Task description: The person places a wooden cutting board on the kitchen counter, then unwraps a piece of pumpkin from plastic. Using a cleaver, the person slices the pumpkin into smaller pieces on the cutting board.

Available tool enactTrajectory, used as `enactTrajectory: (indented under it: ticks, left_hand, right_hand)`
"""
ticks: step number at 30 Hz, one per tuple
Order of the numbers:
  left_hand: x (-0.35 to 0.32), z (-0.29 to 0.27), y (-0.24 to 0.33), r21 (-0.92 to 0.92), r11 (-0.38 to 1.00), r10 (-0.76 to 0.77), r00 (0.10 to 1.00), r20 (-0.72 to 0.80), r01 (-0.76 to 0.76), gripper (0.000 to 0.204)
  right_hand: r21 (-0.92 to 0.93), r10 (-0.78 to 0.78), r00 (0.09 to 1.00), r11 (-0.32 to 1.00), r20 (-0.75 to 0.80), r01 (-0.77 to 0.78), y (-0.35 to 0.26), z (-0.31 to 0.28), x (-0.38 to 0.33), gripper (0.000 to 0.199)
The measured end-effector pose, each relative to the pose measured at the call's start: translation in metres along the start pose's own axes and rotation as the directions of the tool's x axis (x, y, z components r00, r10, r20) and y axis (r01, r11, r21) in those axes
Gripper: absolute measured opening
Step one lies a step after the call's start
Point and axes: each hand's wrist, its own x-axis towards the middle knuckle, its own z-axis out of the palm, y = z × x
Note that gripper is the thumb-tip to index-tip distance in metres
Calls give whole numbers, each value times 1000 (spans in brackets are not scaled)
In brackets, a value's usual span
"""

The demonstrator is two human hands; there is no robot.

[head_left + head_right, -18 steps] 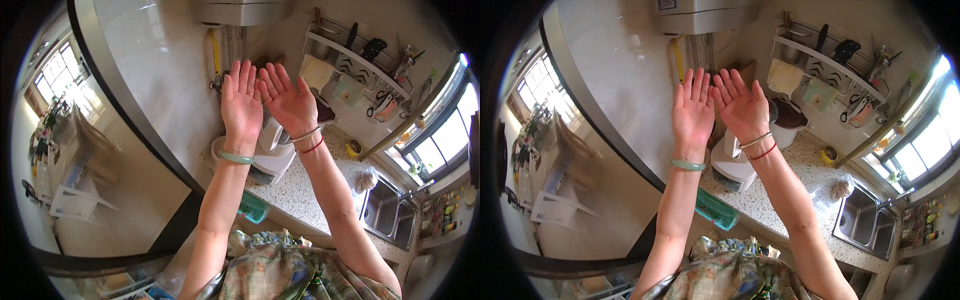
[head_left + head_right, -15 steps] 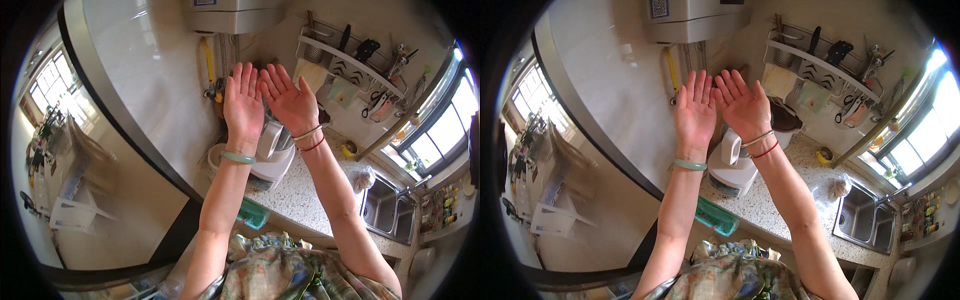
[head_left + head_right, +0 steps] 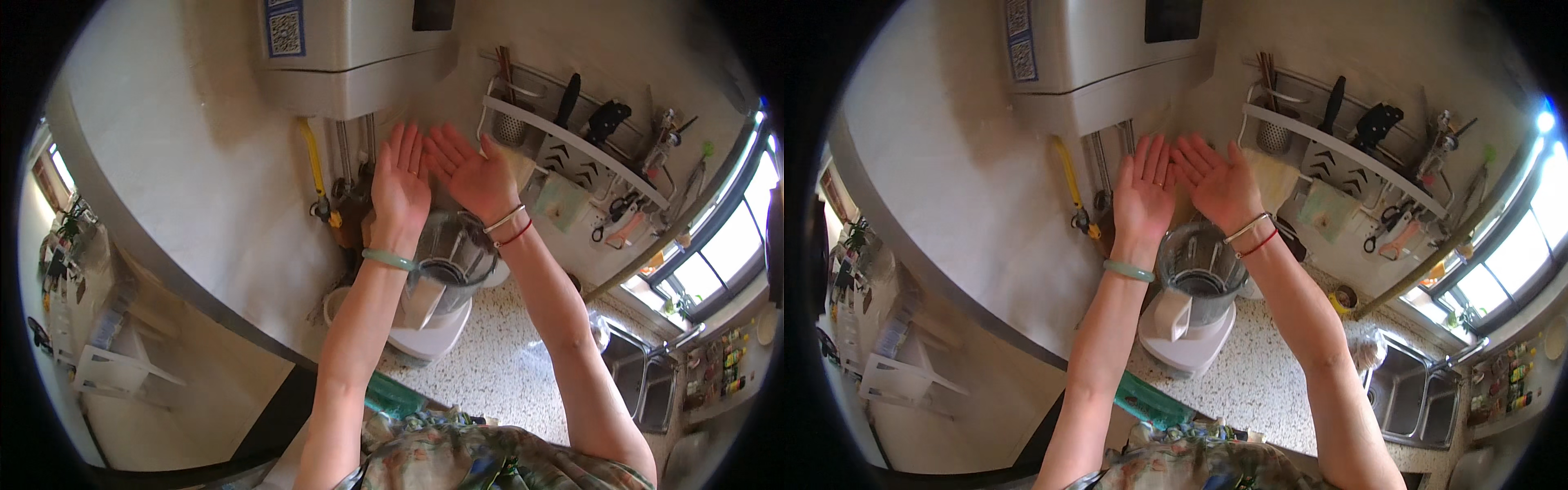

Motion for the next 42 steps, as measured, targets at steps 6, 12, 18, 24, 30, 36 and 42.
enactTrajectory:
  ticks: [6, 12, 18, 24, 30, 36, 42]
  left_hand:
    - [19, -26, -4, 87, 995, -34, 997, -65, 40, 53]
    - [11, -48, 3, 193, 976, -82, 989, -119, 104, 53]
    - [7, -68, 5, 216, 963, -114, 971, -210, 160, 50]
    - [-5, -81, 10, 405, 909, -32, 984, -176, 102, 51]
    - [-6, -91, 9, 859, 510, 201, 978, -54, -57, 54]
    - [10, -104, -1, 752, -647, 164, 939, 301, -128, 63]
    - [13, -111, -4, 646, -762, 122, 990, 68, 49, 66]
  right_hand:
    - [-68, 159, 986, 985, 46, -156, -14, -36, 34, 69]
    - [-88, 374, 920, 927, 118, -365, -20, -70, 53, 69]
    - [-230, 468, 878, 870, 103, -436, -23, -99, 76, 63]
    - [-860, 211, 966, 509, 153, 25, -14, -115, 97, 42]
    - [-725, 157, 860, -478, 485, 496, -5, -122, 121, 46]
    - [-406, 273, 884, -810, 379, 424, 2, -126, 137, 48]
    - [-238, 303, 924, -904, 233, 356, 10, -141, 164, 45]
